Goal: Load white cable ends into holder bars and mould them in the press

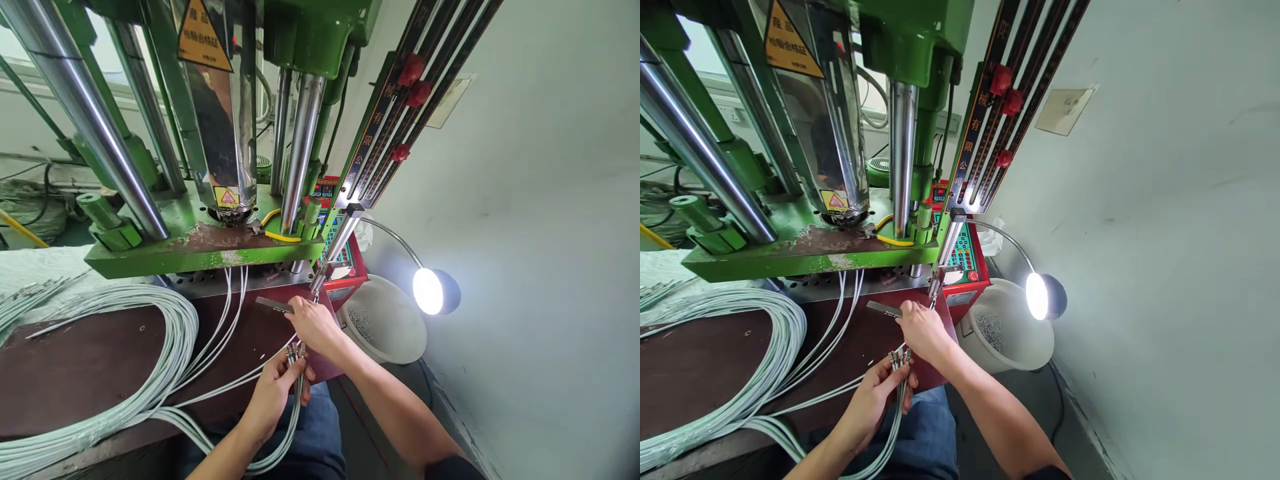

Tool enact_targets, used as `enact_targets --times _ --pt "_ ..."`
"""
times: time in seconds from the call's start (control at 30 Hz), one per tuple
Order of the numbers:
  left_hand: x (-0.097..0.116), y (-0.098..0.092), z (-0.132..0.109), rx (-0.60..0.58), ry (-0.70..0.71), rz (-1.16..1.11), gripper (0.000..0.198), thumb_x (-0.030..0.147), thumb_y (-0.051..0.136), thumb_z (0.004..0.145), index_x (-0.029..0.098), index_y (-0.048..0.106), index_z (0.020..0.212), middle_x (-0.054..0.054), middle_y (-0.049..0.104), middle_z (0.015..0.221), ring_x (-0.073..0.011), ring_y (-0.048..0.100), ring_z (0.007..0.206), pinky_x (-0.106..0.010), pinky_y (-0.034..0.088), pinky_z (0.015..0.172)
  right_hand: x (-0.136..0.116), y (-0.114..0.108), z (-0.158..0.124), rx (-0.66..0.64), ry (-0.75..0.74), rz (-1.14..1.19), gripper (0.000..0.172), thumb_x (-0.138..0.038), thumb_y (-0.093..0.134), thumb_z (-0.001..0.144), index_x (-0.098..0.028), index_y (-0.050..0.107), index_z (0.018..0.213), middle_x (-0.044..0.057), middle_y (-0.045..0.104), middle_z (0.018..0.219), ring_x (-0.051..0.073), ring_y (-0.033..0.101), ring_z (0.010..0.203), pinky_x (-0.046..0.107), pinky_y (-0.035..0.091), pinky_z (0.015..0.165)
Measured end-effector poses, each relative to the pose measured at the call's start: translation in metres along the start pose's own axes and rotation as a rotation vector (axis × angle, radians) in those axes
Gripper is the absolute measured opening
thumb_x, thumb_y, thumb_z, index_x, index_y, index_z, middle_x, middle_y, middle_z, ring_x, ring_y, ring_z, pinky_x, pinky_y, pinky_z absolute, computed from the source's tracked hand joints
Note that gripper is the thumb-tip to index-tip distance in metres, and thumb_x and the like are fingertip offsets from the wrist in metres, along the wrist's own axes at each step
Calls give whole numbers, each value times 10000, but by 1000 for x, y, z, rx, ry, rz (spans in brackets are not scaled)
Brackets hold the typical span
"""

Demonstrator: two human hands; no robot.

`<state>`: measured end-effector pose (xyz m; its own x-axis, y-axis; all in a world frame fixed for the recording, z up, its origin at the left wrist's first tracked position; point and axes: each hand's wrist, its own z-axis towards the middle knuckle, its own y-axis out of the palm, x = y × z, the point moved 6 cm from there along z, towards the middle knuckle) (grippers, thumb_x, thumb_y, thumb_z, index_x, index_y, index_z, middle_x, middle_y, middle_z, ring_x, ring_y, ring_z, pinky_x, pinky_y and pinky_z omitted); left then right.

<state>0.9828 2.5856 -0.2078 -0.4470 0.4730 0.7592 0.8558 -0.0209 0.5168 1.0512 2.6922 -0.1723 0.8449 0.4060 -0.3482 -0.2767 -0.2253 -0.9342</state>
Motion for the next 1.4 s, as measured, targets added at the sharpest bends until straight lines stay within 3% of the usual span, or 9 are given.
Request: enact_targets --times 0.07,0.17,0.3,0.57,0.8,0.97,1.13,1.3,1.4 --pt "0 2 2 -13 18 33 329 482 706 757 178 584 767 9 655 617 -86 500 410 -237 386 468 16 -9 -20 2 43 86 226 -274 504 964 -142 594 1124 79 694 944 195 660 836 282 486 730" --pt "-1 7 5 -46 43 134 381 513 649 802 165 589 660 30 568 495 -66 448 375 -231 364 485 33 -16 -45 0 93 457 322 -321 523 948 -162 607 1215 30 700 898 135 632 728 233 476 671" --pt "-7 11 9 -52 1 176 423 555 678 756 167 593 609 20 557 483 -91 477 416 -233 375 481 35 -14 -62 -47 141 826 422 -324 458 950 -127 622 1286 23 678 795 114 564 621 231 461 602" --pt "-7 15 9 -10 -33 210 455 584 740 651 178 548 579 21 554 484 -90 438 402 -230 340 424 27 -7 -64 -32 155 907 384 -301 542 868 -143 725 1166 56 734 952 176 626 816 298 492 782" --pt "-7 16 12 -1 -46 261 462 598 718 664 187 524 580 38 511 442 -77 390 361 -224 292 396 25 -3 -61 -78 150 976 416 -281 541 859 -120 699 1209 37 704 756 140 601 645 268 483 663" --pt "-7 16 12 27 -36 294 468 590 682 712 187 514 544 28 513 434 -74 393 354 -224 288 394 19 -10 -64 -53 137 857 404 -275 519 875 -129 705 1203 40 708 793 150 598 695 272 481 694" --pt "-7 16 9 22 -24 282 442 560 740 659 180 545 544 2 567 448 -97 447 380 -236 324 422 15 -8 -67 -72 143 834 431 -286 489 894 -126 678 1247 51 716 853 156 602 719 274 479 709" --pt "-4 16 6 20 -30 152 398 550 736 682 165 635 700 5 614 549 -117 522 466 -244 397 497 24 -10 -64 -58 128 857 419 -291 518 878 -139 691 1229 56 731 947 167 628 781 283 492 762" --pt "-1 15 6 34 -15 83 382 531 747 682 169 631 727 19 606 591 -103 505 485 -235 403 504 31 -13 -61 -49 126 823 409 -297 535 867 -144 706 1205 40 730 865 157 611 729 273 491 714"
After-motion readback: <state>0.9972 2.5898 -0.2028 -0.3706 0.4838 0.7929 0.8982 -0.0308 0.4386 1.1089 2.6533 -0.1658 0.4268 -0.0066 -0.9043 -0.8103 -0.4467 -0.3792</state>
